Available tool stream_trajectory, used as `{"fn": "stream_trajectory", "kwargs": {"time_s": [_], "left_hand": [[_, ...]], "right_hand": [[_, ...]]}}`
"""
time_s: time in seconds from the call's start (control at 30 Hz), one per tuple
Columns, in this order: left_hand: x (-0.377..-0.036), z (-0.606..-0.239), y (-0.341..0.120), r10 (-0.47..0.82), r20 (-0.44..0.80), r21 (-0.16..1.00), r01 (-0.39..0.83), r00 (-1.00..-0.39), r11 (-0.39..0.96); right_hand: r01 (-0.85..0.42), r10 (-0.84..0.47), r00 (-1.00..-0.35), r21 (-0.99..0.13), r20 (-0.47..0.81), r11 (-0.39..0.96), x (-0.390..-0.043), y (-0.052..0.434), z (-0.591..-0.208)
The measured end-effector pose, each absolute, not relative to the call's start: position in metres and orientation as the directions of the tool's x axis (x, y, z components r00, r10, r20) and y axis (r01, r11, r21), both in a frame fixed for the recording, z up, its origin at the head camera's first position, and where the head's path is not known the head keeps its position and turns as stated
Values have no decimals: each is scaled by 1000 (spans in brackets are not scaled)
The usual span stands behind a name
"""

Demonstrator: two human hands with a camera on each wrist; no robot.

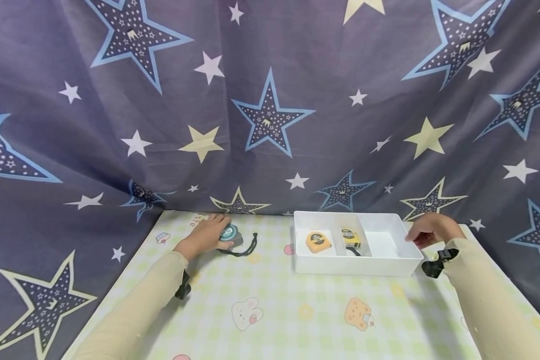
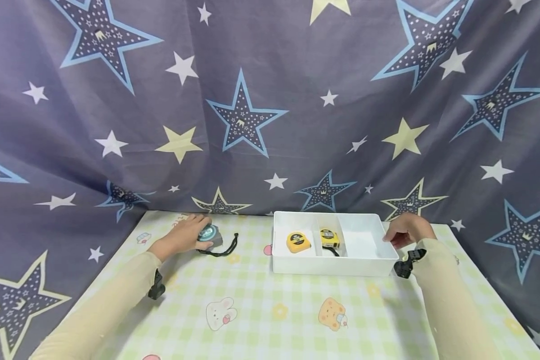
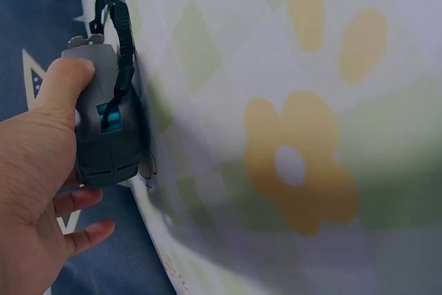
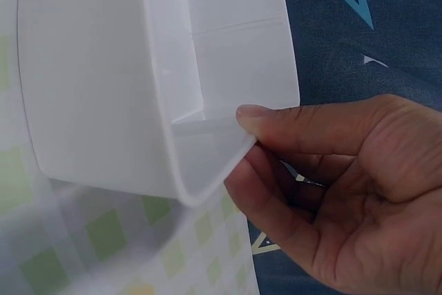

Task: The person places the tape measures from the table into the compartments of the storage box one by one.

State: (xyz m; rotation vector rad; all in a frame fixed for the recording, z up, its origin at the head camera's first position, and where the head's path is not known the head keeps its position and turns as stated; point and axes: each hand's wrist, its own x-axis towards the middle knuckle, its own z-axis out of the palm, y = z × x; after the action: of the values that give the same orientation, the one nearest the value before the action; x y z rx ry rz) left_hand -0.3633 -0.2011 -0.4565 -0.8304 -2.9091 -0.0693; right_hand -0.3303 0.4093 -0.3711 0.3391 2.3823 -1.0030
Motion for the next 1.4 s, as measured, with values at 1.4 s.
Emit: {"fn": "stream_trajectory", "kwargs": {"time_s": [1.4], "left_hand": [[-375,-453,-188,508,71,-5,509,-858,861]], "right_hand": [[442,55,-833,-601,-551,666,-330,410,-371]]}}
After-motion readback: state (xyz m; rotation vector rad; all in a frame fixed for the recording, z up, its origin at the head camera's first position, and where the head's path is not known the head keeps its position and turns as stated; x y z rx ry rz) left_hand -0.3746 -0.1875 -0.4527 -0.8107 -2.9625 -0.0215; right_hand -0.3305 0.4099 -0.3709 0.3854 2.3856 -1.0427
